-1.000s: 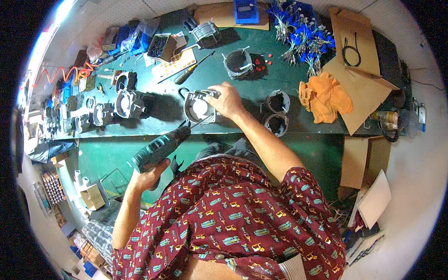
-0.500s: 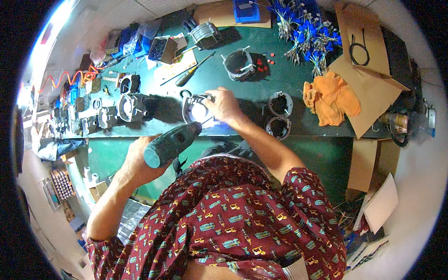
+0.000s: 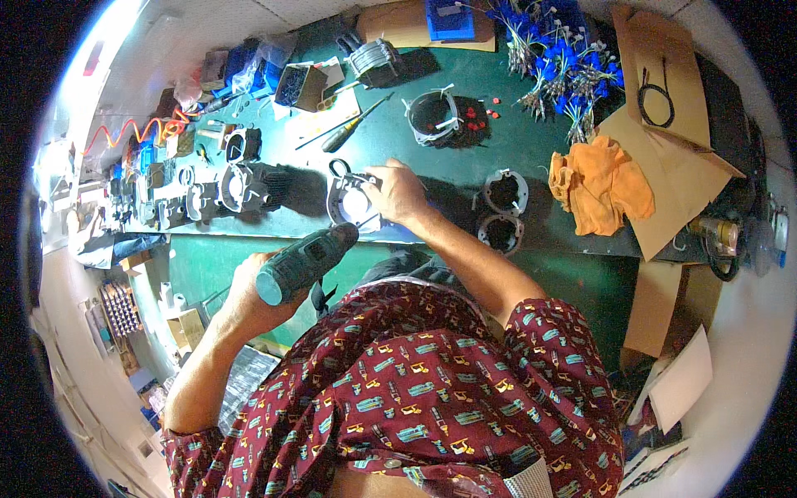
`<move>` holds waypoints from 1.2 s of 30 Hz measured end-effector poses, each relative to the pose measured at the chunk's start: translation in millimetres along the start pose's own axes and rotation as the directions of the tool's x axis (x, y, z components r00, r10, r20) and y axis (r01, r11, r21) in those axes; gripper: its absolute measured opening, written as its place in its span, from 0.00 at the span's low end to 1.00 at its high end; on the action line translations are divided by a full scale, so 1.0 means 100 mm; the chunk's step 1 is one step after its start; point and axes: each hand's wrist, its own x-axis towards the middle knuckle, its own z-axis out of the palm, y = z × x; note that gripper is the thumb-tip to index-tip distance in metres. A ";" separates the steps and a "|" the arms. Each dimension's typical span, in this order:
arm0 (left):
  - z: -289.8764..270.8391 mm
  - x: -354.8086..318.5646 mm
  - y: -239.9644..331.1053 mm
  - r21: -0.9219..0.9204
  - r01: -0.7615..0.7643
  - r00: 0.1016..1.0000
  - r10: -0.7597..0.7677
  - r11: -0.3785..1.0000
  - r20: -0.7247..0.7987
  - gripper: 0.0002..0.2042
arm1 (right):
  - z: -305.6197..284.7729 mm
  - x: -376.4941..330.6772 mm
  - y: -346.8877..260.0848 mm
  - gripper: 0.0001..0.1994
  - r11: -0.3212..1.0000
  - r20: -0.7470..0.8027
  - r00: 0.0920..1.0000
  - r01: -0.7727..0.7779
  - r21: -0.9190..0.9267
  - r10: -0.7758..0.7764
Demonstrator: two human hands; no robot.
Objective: The person uses a cordless drill to fasten screws into small circular electronic housings on a cluttered workbench. They repeatedly pick up housings, align them, and drive screws, then set the finished units aside. A second person is visible in the background working at a separate station.
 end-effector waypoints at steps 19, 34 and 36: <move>0.35 -0.59 -1.31 -0.615 -0.097 0.976 -0.047 0.782 -0.214 0.14 | -0.55 -0.35 -0.46 0.12 0.443 0.125 0.850 -0.386 0.809 0.512; 0.50 -0.52 -2.00 -0.743 -0.138 0.990 0.074 0.655 -0.118 0.16 | 0.19 -0.81 -0.82 0.10 0.154 0.333 0.784 -0.471 0.869 0.524; 0.49 -0.53 -2.03 -0.752 -0.129 0.992 0.072 0.646 -0.108 0.16 | 0.22 -0.82 -0.83 0.11 0.139 0.368 0.785 -0.492 0.859 0.499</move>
